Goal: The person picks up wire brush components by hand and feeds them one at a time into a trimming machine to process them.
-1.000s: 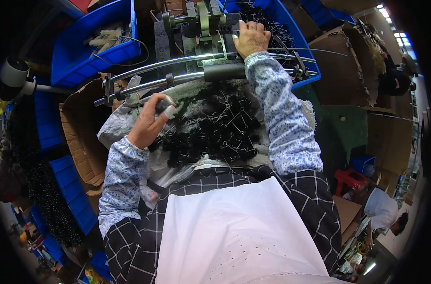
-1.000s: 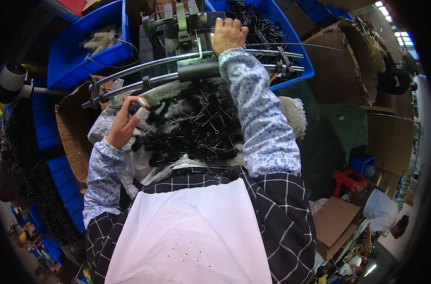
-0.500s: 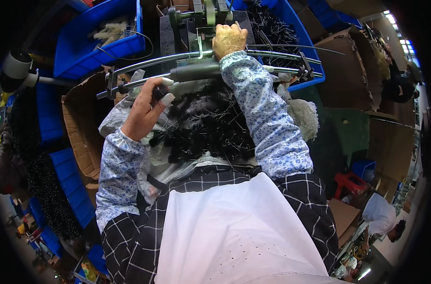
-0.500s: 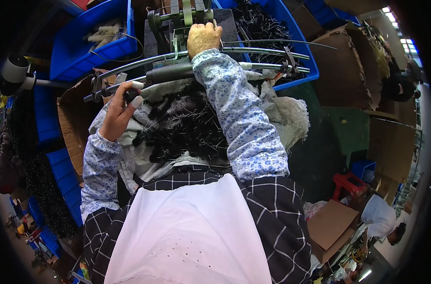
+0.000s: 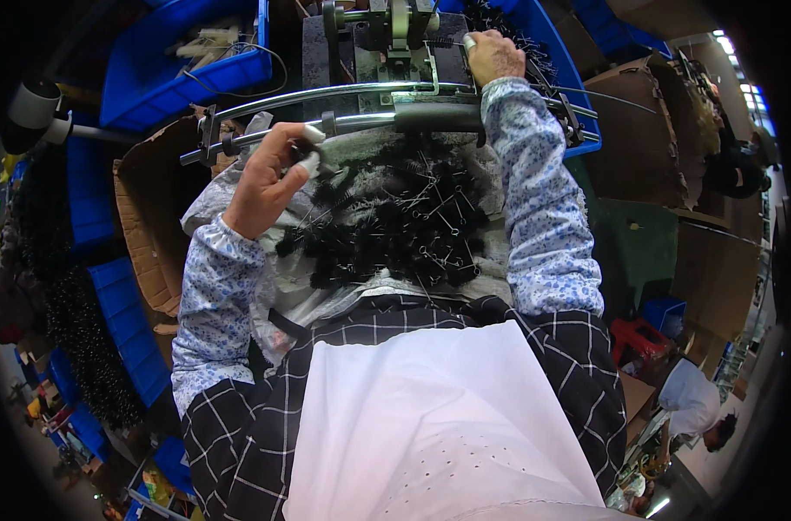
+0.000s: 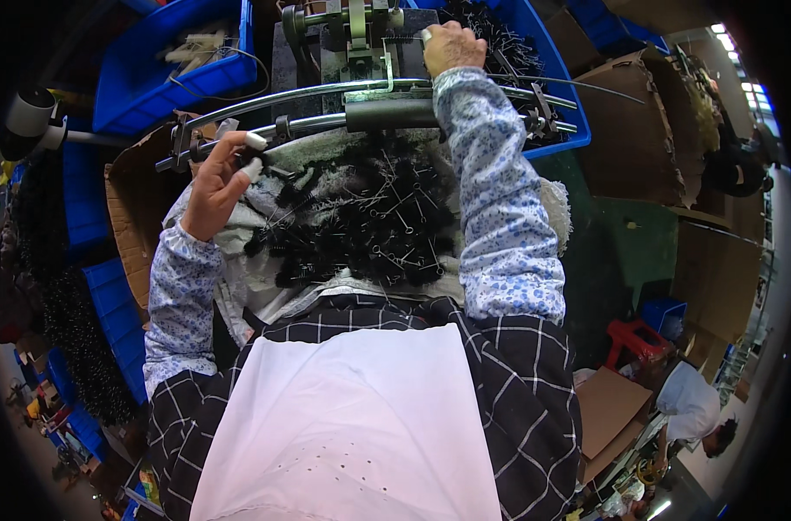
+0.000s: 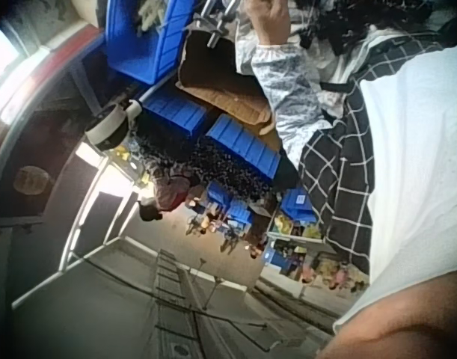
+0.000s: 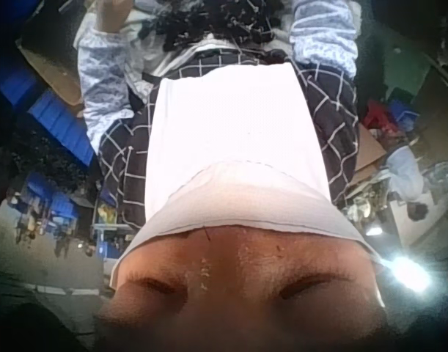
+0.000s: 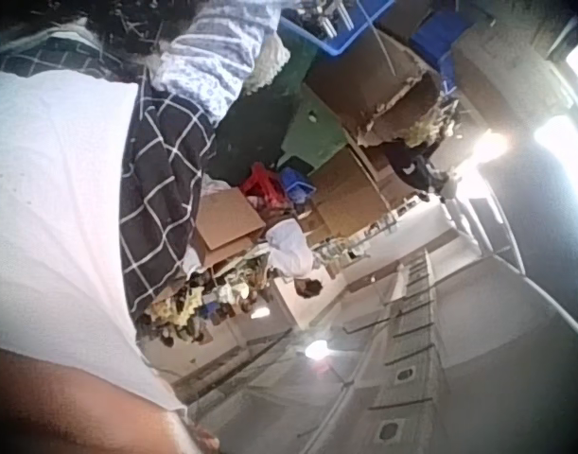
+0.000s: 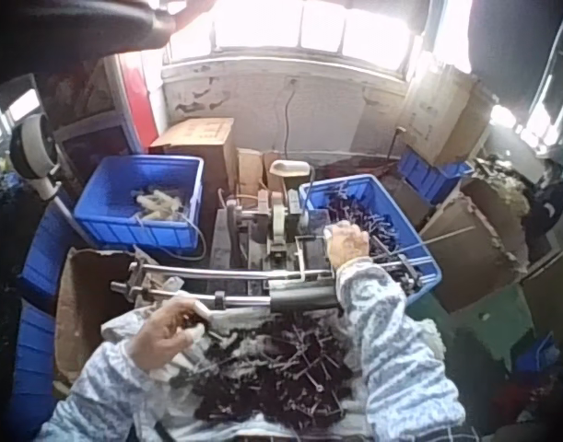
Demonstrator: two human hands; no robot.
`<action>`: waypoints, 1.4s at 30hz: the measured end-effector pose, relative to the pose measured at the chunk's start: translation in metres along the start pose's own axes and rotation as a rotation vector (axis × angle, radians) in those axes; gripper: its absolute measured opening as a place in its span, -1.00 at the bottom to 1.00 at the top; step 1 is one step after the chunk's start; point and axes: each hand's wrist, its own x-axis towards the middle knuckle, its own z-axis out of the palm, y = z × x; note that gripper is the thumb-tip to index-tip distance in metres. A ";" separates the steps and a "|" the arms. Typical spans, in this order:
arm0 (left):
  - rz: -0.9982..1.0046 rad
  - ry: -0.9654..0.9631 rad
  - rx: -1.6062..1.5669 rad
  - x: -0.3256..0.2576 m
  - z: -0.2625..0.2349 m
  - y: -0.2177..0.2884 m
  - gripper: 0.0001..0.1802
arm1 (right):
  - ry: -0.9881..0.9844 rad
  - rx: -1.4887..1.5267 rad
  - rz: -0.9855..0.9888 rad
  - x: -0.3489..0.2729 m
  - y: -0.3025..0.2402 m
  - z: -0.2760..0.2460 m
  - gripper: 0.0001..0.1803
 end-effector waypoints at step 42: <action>-0.448 -0.727 0.956 0.012 0.043 -0.053 -0.40 | 0.088 0.150 -0.080 -0.015 -0.032 0.006 -0.72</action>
